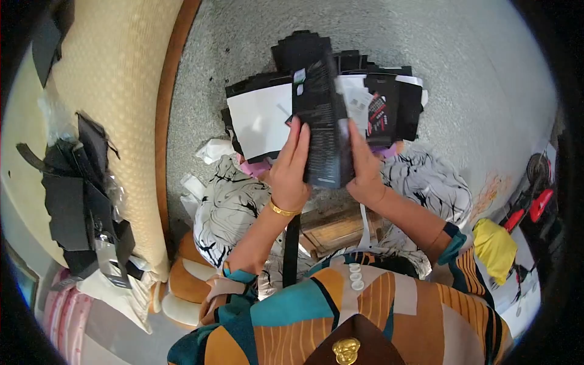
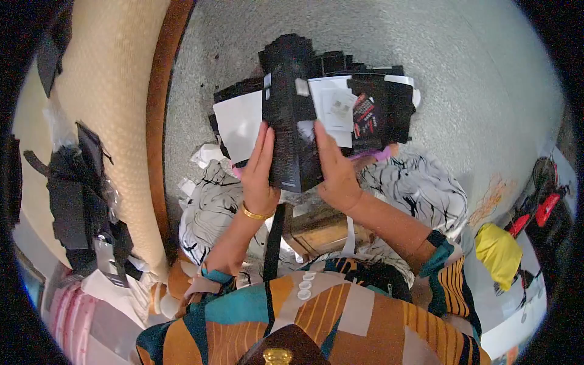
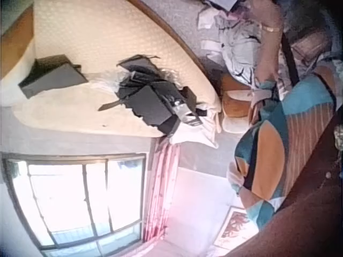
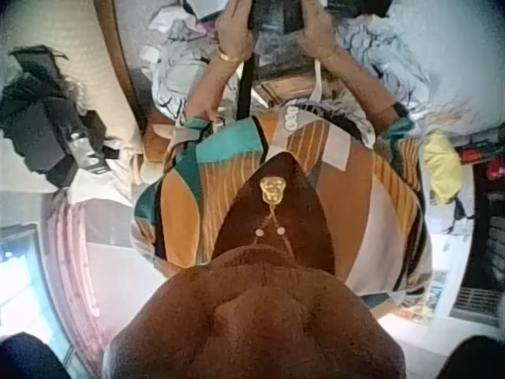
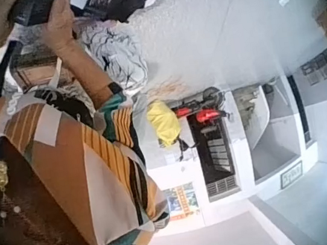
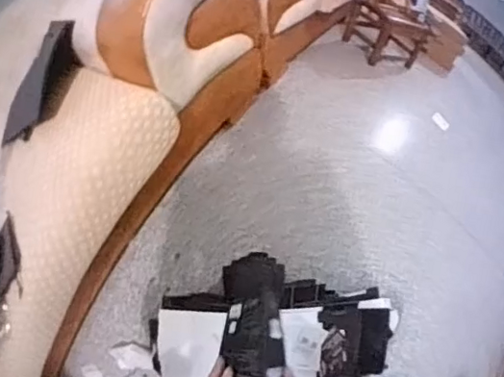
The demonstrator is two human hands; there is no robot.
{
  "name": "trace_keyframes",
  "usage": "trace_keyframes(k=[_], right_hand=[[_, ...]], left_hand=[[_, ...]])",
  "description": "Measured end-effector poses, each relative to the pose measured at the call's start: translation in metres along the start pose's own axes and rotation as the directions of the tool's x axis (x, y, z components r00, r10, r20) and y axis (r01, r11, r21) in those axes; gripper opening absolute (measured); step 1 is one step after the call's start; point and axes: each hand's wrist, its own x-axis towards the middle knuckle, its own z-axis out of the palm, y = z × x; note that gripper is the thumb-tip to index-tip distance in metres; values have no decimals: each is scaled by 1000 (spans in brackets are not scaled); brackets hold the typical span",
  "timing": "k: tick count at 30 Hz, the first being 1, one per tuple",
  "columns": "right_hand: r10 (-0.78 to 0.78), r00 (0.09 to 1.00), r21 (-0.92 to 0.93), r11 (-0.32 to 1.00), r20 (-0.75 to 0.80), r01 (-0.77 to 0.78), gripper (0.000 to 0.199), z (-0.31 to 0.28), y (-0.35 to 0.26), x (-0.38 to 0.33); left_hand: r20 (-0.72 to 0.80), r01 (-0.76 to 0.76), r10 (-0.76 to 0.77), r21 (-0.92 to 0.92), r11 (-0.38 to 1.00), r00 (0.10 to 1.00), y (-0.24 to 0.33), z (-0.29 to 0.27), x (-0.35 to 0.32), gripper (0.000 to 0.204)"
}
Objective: The recorder is folding and assembling black cardboard boxes while sitting on the floor.
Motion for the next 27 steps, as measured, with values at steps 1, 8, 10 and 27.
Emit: trace_keyframes(k=[1,8,10,27], right_hand=[[-2,998,95,995,-61,8,80,6,7,4],[-97,991,209,971,-90,114,71,34,6,25],[-130,982,278,946,-134,164,68,44,2,20],[441,897,947,281,19,-158,24,40,-12,-118]], left_hand=[[-19,-89,90,39,995,996,-6,0,8,66],[-448,-70,60,-4,998,892,-13,-40,-3,64],[-487,-140,-30,-308,941,873,-8,-40,-17,82],[-341,-260,209,-111,959,917,5,42,-110,87]])
